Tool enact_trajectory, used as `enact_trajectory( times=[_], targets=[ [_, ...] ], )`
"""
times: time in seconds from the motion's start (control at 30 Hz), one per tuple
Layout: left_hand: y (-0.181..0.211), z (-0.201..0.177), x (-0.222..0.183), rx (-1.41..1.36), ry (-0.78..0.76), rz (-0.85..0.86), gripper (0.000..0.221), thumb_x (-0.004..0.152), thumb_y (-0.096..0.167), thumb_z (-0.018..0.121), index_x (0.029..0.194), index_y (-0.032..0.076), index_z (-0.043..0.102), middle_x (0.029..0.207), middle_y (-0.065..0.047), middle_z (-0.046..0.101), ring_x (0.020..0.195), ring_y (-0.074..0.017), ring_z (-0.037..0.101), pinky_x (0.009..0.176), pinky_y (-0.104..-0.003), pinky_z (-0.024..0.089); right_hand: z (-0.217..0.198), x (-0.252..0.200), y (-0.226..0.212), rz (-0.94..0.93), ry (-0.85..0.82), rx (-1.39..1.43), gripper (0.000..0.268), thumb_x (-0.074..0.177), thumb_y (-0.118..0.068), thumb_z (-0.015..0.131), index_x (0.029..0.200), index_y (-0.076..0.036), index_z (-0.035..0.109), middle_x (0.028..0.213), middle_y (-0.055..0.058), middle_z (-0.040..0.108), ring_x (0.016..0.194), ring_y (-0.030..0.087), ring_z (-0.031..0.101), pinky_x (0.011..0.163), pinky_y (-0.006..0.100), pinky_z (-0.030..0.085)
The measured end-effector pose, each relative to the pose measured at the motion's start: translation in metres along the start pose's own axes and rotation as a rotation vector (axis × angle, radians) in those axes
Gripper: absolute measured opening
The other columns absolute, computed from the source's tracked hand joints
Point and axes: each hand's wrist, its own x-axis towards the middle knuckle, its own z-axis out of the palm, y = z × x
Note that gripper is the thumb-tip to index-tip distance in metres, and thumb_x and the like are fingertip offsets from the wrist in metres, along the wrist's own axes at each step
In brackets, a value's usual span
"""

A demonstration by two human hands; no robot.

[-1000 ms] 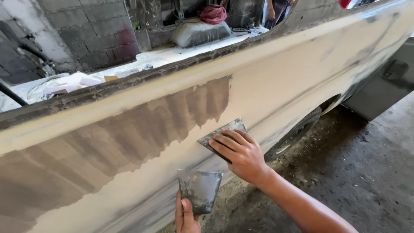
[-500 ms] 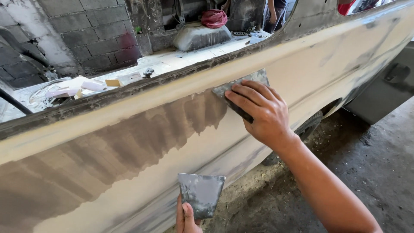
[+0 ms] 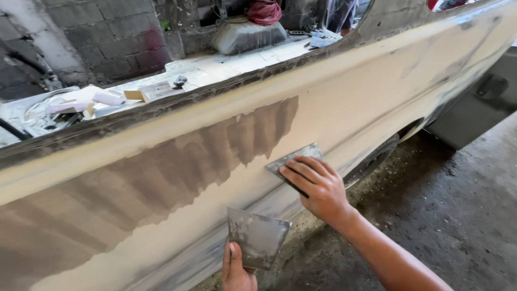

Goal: The person applies a grey body filler to the side panel of a vehicle using a metal putty knife. They spread the material in smooth strokes, occasionally stepping back to a nearby table to scoop more filler from a container and transfer it to the tool before returning to the vehicle.

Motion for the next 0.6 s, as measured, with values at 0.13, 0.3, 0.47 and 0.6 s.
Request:
enact_trajectory(
  times=[0.13,0.3,0.47,0.6],
  targets=[
    [0.012,0.002,-0.011,-0.019,0.149,-0.011,0.06,0.098,0.032,0.053,0.151,0.005,0.048,0.132,-0.017,0.065,0.112,-0.0325,0.068,0.086,-0.052,0.059,-0.003,0.023,0.016,-0.05,0.157,-0.015,0.029,0.094,-0.001,0.07,0.12,-0.012,0.075,0.124,0.005,0.073,0.121,0.024,0.067,0.107,0.041,0.055],
    [0.043,-0.01,-0.042,0.165,0.063,-0.094,0.062,0.093,0.029,0.058,0.149,0.005,0.048,0.13,-0.018,0.07,0.117,-0.0329,0.071,0.095,-0.051,0.061,-0.059,0.094,-0.004,-0.06,0.156,-0.08,0.034,0.089,0.0,0.073,0.121,-0.012,0.076,0.124,0.005,0.073,0.123,0.025,0.067,0.105,0.042,0.054],
    [0.037,-0.072,-0.023,0.394,-0.194,-0.086,0.071,0.091,0.034,0.066,0.151,0.004,0.042,0.139,-0.013,0.064,0.131,-0.0264,0.06,0.11,-0.039,0.042,-0.056,0.099,-0.007,-0.034,0.095,-0.104,0.037,0.085,-0.002,0.074,0.121,-0.013,0.076,0.125,0.006,0.074,0.124,0.026,0.067,0.102,0.041,0.054],
    [0.048,-0.077,-0.033,0.475,-0.263,0.043,0.068,0.096,0.032,0.071,0.148,-0.005,0.045,0.132,-0.023,0.065,0.121,-0.0296,0.059,0.105,-0.036,0.04,-0.008,0.061,0.016,-0.014,0.117,-0.061,0.028,0.098,-0.007,0.076,0.125,-0.014,0.072,0.129,0.005,0.072,0.127,0.022,0.066,0.108,0.039,0.056]
  ],
)
